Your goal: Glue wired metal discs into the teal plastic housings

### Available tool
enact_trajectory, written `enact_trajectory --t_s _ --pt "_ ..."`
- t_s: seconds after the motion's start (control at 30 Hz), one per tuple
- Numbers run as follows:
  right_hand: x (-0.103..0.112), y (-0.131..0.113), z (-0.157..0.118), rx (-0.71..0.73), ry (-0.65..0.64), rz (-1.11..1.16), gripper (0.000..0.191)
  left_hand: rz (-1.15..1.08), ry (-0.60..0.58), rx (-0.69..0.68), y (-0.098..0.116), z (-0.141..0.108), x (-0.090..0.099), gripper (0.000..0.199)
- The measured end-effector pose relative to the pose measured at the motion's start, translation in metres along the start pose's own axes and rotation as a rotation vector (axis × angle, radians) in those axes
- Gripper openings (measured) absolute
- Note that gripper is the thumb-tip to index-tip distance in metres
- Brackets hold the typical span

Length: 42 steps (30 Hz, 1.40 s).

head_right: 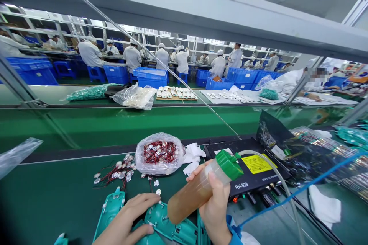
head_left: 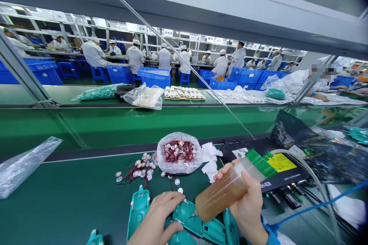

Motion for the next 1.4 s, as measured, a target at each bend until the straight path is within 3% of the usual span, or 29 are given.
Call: enact_trajectory --t_s 0.43,1.4 --pt "-0.0026 0.0011 -0.0029 -0.017 0.036 -0.020 0.032 -0.017 0.021 -0.029 -0.0046 -0.0012 -0.0011 0.047" --pt "0.0008 0.0034 -0.0027 0.096 -0.073 0.000 0.026 -0.048 -0.031 0.023 -0.0056 -0.0008 -0.0016 0.051"
Point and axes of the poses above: each hand's wrist, its own z-axis towards the middle knuckle, its own x-axis out of the back of the hand, y = z × x, the point moved 3 cm from there along z, towards the middle knuckle, and after that the axes turned 2 degrees about y, right-handed, at the moved point
